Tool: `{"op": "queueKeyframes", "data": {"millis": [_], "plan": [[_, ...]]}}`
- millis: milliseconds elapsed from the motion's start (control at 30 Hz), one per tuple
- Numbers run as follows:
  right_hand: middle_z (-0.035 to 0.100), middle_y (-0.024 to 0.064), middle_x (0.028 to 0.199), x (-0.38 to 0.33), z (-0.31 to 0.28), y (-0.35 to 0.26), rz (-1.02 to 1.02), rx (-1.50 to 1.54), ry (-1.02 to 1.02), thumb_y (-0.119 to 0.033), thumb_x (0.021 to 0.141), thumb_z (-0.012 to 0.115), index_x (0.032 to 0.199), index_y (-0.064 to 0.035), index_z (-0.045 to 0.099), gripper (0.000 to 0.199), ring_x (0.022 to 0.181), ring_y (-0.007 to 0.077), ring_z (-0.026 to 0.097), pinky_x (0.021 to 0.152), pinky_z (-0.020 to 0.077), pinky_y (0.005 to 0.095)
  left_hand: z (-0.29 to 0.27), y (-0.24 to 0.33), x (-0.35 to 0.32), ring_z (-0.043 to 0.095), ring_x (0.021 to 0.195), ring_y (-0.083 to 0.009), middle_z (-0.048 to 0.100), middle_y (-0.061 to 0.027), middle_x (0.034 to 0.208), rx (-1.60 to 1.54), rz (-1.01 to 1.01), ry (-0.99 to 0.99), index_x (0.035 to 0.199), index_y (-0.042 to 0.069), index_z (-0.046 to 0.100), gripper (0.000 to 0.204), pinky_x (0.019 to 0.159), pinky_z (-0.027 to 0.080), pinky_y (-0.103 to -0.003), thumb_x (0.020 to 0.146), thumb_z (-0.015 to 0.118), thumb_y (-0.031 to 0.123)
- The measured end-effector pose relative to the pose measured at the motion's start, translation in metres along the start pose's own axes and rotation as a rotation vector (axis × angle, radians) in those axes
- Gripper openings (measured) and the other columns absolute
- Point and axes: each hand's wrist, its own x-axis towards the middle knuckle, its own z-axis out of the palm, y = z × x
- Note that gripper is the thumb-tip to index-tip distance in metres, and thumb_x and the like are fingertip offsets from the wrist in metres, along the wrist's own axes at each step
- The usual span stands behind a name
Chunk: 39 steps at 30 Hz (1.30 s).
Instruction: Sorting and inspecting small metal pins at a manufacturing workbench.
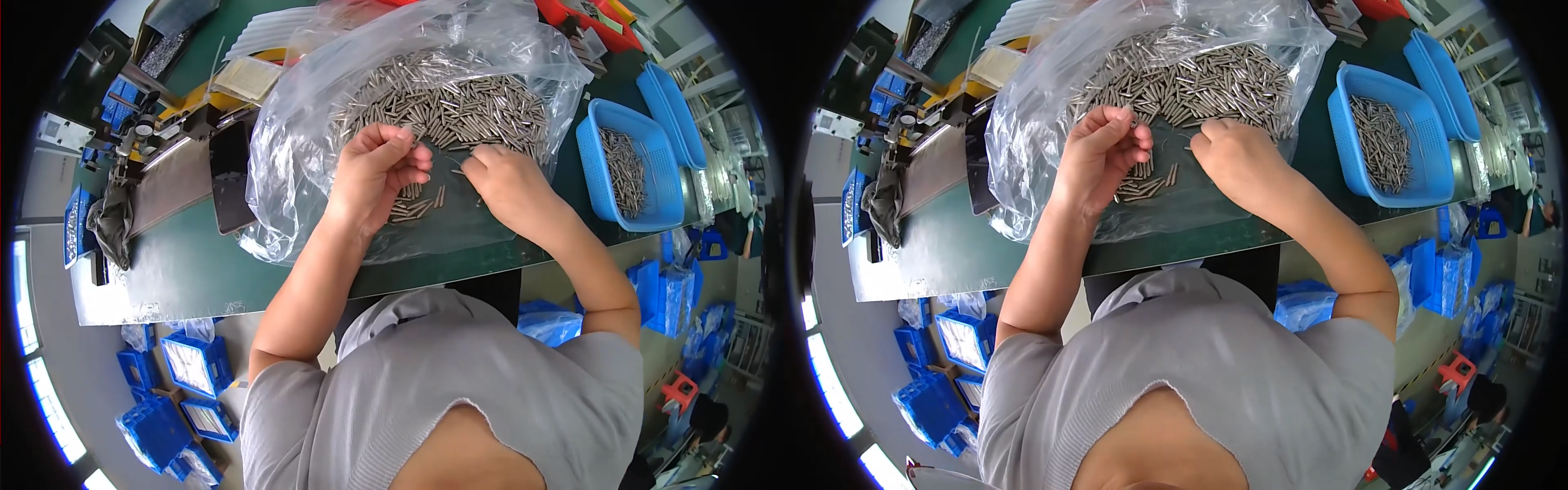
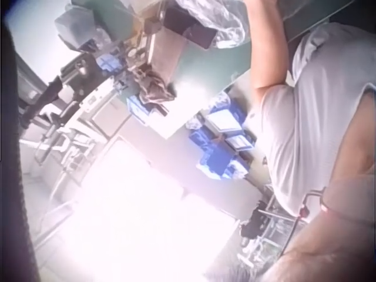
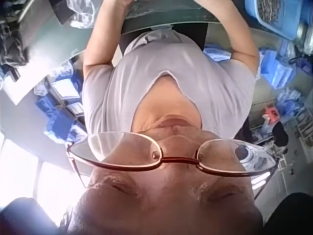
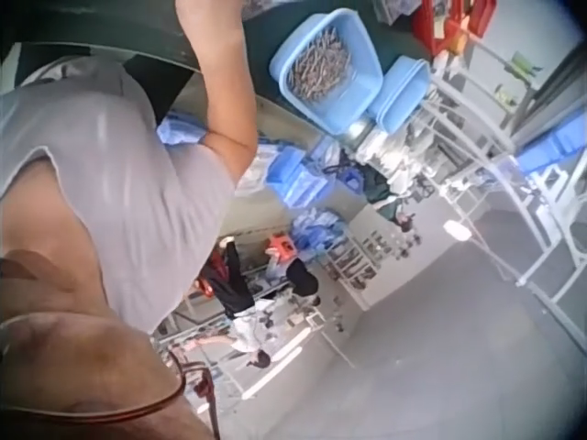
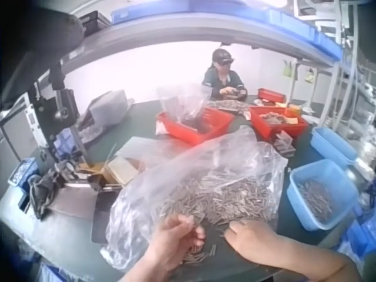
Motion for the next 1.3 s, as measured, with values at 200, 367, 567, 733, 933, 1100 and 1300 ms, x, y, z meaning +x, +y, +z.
{"op": "queueKeyframes", "data": {"millis": [200,367,567,733,933,1100,1300], "plan": [[0.052,0.0136,0.074,0.033,0.007,0.007,-0.040,-0.047,-0.045,-0.005,0.070,0.059,0.075,-0.0004,0.052,0.010,0.069,0.0312,0.057,0.061,0.0485,0.0390,-0.003,0.002,0.000,0.061,0.067,-0.0179,0.061,-0.0112,0.076,-0.001,0.003,0.030,0.086,0.002,0.052,0.009,0.059,0.052,-0.028,0.090,0.053,0.011],[0.060,0.0097,0.072,0.031,0.005,0.019,0.155,0.528,0.030,0.000,0.073,0.061,0.085,-0.0007,0.056,0.014,0.063,0.0205,0.059,0.058,0.0469,0.0315,0.002,0.001,-0.002,0.061,0.067,-0.0174,0.061,-0.0105,0.076,0.010,-0.036,0.043,0.089,0.002,0.053,0.009,0.059,0.052,-0.027,0.091,0.051,0.011],[0.059,-0.0004,0.072,0.030,-0.005,0.019,0.441,1.299,0.004,-0.002,0.081,0.059,0.089,-0.0001,0.061,0.008,0.061,0.0034,0.053,0.049,0.0432,0.0174,0.004,0.000,-0.002,0.061,0.063,-0.0166,0.062,-0.0106,0.074,0.067,-0.086,0.021,0.087,0.002,0.050,0.012,0.054,0.051,-0.026,0.090,0.055,0.012],[0.059,-0.0003,0.071,0.028,-0.008,0.011,0.444,1.261,-0.020,-0.003,0.081,0.059,0.088,-0.0005,0.062,0.008,0.059,0.0032,0.051,0.047,0.0423,0.0184,0.009,-0.002,-0.003,0.060,0.062,-0.0162,0.061,-0.0107,0.073,0.125,-0.100,0.018,0.088,0.002,0.051,0.011,0.054,0.050,-0.025,0.090,0.054,0.012],[0.059,0.0001,0.074,0.026,-0.011,0.009,0.404,1.197,-0.036,-0.002,0.082,0.058,0.091,-0.0011,0.060,0.010,0.060,0.0026,0.052,0.050,0.0452,0.0177,0.010,-0.004,-0.003,0.061,0.063,-0.0162,0.061,-0.0110,0.073,0.188,-0.090,0.010,0.087,0.001,0.050,0.013,0.054,0.051,-0.025,0.090,0.055,0.013],[0.059,-0.0009,0.070,0.029,-0.008,0.001,0.429,1.337,-0.028,-0.009,0.083,0.062,0.086,-0.0023,0.062,0.008,0.057,0.0034,0.051,0.048,0.0411,0.0180,0.012,-0.004,-0.005,0.062,0.064,-0.0174,0.061,-0.0116,0.072,0.216,-0.089,-0.020,0.086,0.000,0.049,0.015,0.055,0.053,-0.027,0.089,0.056,0.012],[0.058,-0.0016,0.070,0.031,0.002,0.000,0.397,1.161,0.081,-0.014,0.084,0.062,0.087,-0.0034,0.060,0.012,0.057,0.0032,0.050,0.047,0.0402,0.0177,0.011,-0.005,-0.005,0.062,0.064,-0.0186,0.062,-0.0125,0.073,0.066,-0.110,-0.061,0.086,0.000,0.049,0.012,0.056,0.053,-0.028,0.089,0.055,0.010]]}}
